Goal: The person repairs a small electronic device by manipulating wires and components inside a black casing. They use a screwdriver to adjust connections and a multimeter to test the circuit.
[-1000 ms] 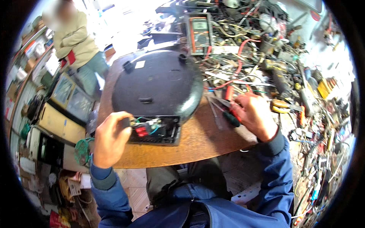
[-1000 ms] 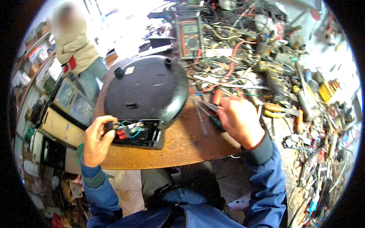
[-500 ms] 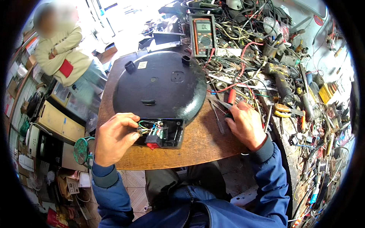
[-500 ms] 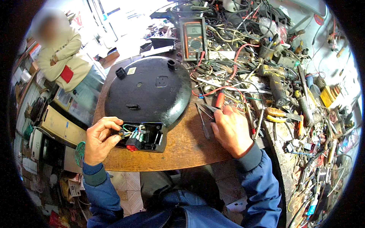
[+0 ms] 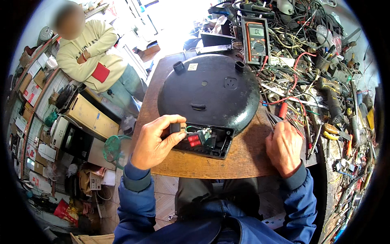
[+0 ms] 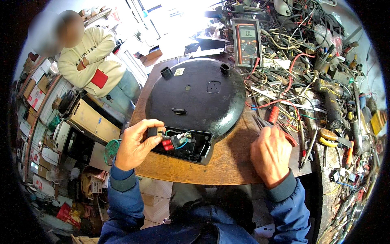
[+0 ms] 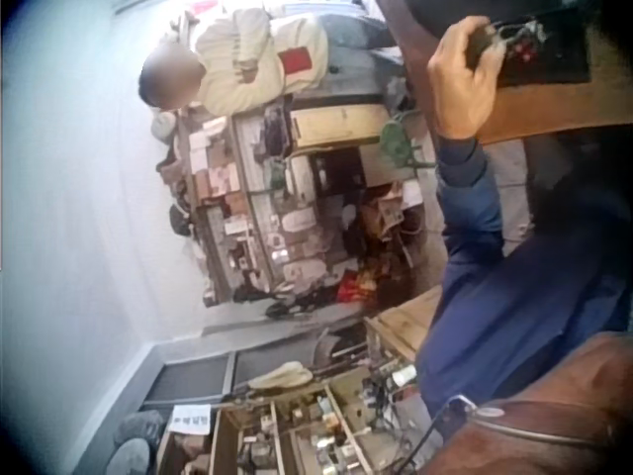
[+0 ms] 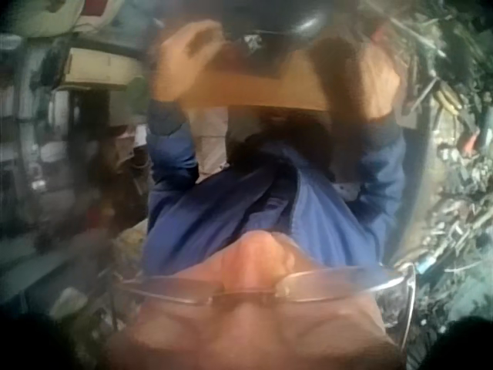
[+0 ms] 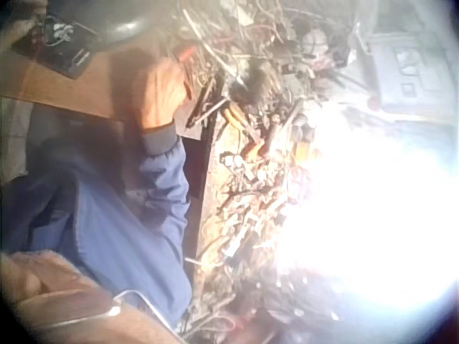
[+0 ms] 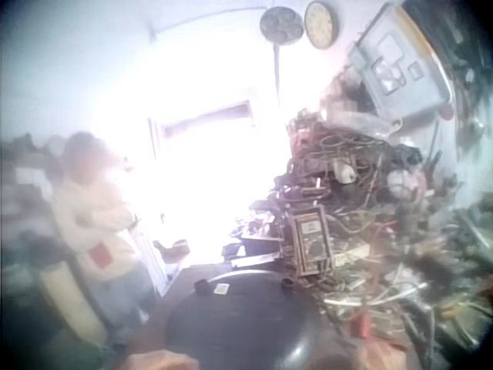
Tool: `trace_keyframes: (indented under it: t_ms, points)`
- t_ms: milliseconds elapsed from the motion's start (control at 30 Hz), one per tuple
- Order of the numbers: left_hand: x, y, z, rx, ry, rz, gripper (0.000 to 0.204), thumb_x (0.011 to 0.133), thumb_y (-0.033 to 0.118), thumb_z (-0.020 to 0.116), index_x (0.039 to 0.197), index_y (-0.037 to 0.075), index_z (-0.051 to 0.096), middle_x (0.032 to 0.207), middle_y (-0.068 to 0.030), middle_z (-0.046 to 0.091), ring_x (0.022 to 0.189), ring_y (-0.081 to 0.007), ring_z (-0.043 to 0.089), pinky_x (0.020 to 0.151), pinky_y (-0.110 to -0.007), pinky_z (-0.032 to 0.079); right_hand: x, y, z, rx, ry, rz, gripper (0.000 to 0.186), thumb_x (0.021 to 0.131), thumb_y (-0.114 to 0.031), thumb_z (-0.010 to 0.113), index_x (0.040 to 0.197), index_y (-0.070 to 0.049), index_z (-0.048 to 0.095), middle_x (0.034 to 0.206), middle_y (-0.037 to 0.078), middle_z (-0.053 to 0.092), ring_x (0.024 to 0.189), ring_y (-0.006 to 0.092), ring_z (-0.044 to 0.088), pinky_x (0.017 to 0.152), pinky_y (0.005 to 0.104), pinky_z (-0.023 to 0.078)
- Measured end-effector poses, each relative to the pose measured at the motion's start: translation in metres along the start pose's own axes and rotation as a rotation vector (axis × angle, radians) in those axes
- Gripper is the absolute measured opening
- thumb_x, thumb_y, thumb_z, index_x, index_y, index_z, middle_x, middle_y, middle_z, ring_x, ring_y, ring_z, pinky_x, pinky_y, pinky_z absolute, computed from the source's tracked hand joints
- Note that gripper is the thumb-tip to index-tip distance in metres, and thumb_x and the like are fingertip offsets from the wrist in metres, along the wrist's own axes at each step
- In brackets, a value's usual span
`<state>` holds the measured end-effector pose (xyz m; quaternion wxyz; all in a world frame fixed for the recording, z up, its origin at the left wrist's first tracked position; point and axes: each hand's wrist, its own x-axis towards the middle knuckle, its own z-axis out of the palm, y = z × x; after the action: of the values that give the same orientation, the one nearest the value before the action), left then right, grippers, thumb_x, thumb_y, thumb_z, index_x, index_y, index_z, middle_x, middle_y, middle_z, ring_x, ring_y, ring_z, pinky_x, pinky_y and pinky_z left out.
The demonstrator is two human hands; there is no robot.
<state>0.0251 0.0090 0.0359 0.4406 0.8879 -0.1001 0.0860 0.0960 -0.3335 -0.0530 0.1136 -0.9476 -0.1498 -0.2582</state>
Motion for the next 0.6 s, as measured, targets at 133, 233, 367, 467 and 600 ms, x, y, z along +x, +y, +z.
trace_keyframes:
  t_ms: [133,233,367,467,600]
  points:
    - [0.012,0.002,0.004,-0.05,0.067,0.043,0.032,0.107,0.027,0.064,0.121,-0.002,0.068,0.098,0.0005,0.067,0.087,-0.0052,0.058,0.077,-0.023,0.048,-0.004,-0.007,-0.029,0.249,0.052,0.15,0.014,0.089,-0.004,0.065,0.098,0.0,0.055,0.083,0.024,0.065,0.074,0.0437,0.066,0.064,0.0514,0.052]
    - [0.011,0.006,0.005,-0.088,0.091,-0.015,0.031,0.107,0.027,0.065,0.119,-0.001,0.069,0.092,0.0023,0.065,0.077,-0.0019,0.05,0.067,-0.021,0.042,-0.017,-0.02,-0.042,0.558,0.175,0.114,0.02,0.091,0.004,0.06,0.11,0.003,0.057,0.078,0.021,0.065,0.068,0.0396,0.067,0.062,0.0447,0.052]
    - [0.003,0.019,0.004,-0.273,-0.05,-0.271,0.032,0.108,0.028,0.063,0.121,0.0,0.068,0.09,-0.0027,0.068,0.069,-0.0032,0.054,0.06,-0.02,0.043,-0.045,-0.061,-0.067,1.018,-0.095,0.239,0.019,0.094,0.002,0.064,0.113,0.003,0.061,0.077,0.017,0.066,0.063,0.025,0.068,0.06,0.0344,0.052]
    - [-0.008,0.024,0.014,-0.269,-0.016,-0.271,0.038,0.109,0.034,0.06,0.12,-0.001,0.069,0.085,-0.0059,0.069,0.059,-0.0047,0.053,0.052,-0.022,0.041,-0.057,-0.082,-0.051,1.051,-0.027,0.007,0.017,0.093,-0.001,0.071,0.109,0.003,0.067,0.081,0.018,0.069,0.065,0.032,0.071,0.06,0.0369,0.056]
    - [-0.023,0.02,0.023,-0.28,0.036,-0.247,0.043,0.109,0.039,0.058,0.12,-0.001,0.068,0.084,-0.0075,0.069,0.057,-0.0074,0.054,0.05,-0.021,0.042,-0.063,-0.105,-0.041,1.157,-0.085,-0.037,0.019,0.092,-0.004,0.075,0.109,0.003,0.069,0.085,0.019,0.072,0.068,0.0325,0.073,0.06,0.038,0.058]
